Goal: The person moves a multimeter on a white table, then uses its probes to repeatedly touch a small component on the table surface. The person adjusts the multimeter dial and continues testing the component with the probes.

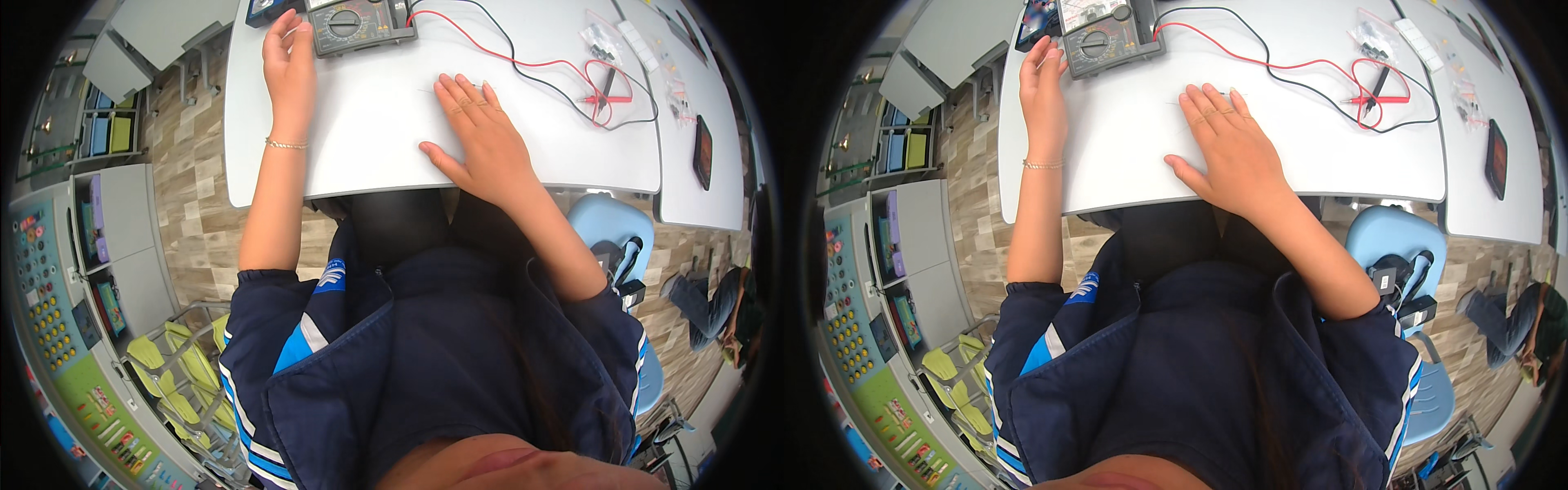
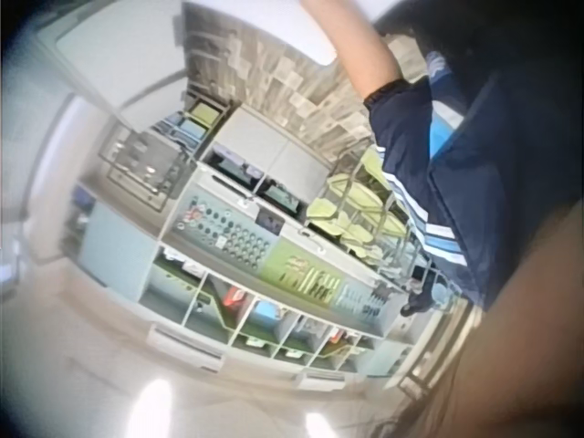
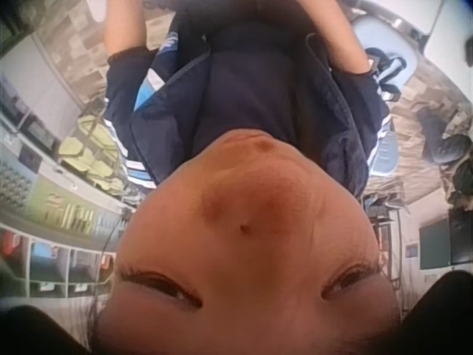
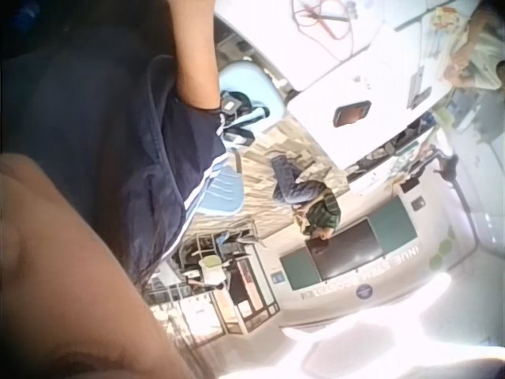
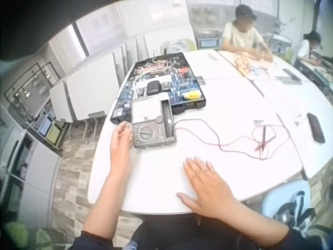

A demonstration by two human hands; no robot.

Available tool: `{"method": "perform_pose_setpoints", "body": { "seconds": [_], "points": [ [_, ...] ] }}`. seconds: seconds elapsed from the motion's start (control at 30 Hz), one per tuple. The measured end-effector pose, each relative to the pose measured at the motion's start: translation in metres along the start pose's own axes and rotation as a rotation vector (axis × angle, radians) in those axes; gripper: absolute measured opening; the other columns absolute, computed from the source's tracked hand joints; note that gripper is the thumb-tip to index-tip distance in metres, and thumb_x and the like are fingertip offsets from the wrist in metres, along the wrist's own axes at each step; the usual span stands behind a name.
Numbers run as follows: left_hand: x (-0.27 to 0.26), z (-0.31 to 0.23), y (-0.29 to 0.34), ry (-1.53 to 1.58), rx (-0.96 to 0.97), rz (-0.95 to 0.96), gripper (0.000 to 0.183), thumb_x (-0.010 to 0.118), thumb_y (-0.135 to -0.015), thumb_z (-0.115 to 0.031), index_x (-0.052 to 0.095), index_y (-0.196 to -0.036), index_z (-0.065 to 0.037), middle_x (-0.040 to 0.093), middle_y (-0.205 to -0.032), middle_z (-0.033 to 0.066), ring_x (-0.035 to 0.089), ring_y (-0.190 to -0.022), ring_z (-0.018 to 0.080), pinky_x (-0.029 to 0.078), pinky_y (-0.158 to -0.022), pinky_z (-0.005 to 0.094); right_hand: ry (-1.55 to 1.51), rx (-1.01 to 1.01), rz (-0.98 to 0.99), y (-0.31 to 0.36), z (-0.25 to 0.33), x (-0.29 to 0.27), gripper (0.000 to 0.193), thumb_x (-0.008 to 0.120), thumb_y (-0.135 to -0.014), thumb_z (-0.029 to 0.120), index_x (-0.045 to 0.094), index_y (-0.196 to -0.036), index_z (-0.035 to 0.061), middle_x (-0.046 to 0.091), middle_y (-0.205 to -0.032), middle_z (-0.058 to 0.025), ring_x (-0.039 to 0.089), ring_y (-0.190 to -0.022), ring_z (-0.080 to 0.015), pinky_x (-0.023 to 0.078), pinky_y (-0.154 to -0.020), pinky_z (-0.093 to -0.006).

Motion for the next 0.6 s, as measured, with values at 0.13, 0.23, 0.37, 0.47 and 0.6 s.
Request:
{"method": "perform_pose_setpoints", "body": {
  "seconds": [0.13,0.23,0.37,0.47,0.6],
  "points": [
    [0.002,-0.022,0.012,-0.240,0.304,0.040,0.045,0.064,-0.100,-0.024,0.056,-0.138,-0.001,0.056,-0.142,0.0120,0.055,-0.129,0.0228,0.045,-0.110,0.0372,-0.095,-0.026,-0.017,-0.003,0.003,-0.004,0.069,0.071,-0.092,0.036,0.050,-0.144,-0.0033,0.054,-0.148,-0.0212,0.047,-0.142,-0.0356,0.032,-0.121,-0.0492],
    [0.021,-0.086,0.052,-0.491,0.708,-0.021,0.037,0.068,-0.095,-0.018,0.063,-0.128,-0.003,0.066,-0.125,0.0105,0.059,-0.122,0.0280,0.043,-0.105,0.0380,-0.263,0.016,-0.088,-0.005,-0.012,-0.013,0.061,0.074,-0.091,0.028,0.055,-0.142,0.0000,0.058,-0.143,-0.0210,0.051,-0.138,-0.0362,0.038,-0.117,-0.0468],
    [0.062,-0.105,0.108,-0.459,0.629,0.321,0.032,0.067,-0.093,-0.018,0.070,-0.122,-0.006,0.070,-0.126,0.0119,0.060,-0.128,0.0328,0.038,-0.112,0.0424,-0.357,0.098,-0.221,0.001,-0.037,-0.036,0.053,0.076,-0.089,0.018,0.060,-0.138,0.0037,0.063,-0.137,-0.0189,0.058,-0.131,-0.0365,0.046,-0.110,-0.0434],
    [0.104,-0.078,0.138,-0.655,0.485,0.521,0.054,0.065,-0.096,-0.033,0.057,-0.141,-0.004,0.056,-0.147,0.0156,0.047,-0.142,0.0352,0.032,-0.118,0.0484,-0.175,0.063,-0.150,0.005,-0.040,-0.035,0.048,0.072,-0.092,0.022,0.062,-0.135,0.0046,0.062,-0.139,-0.0158,0.056,-0.134,-0.0345,0.044,-0.112,-0.0445],
    [0.116,-0.058,0.147,-0.765,0.445,0.595,0.071,0.061,-0.098,-0.046,0.046,-0.151,-0.002,0.045,-0.157,0.0184,0.041,-0.146,0.0378,0.028,-0.121,0.0518,-0.032,0.048,-0.061,0.004,-0.038,-0.028,0.044,0.068,-0.094,0.025,0.063,-0.133,0.0042,0.061,-0.141,-0.0135,0.052,-0.138,-0.0328,0.039,-0.116,-0.0465]
  ]
}}
Point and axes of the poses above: each hand's wrist, its own y-axis away from the middle knuckle, its own x-axis out of the palm, z = x × y, the point moved 10 cm from there along -y, towards the middle knuckle
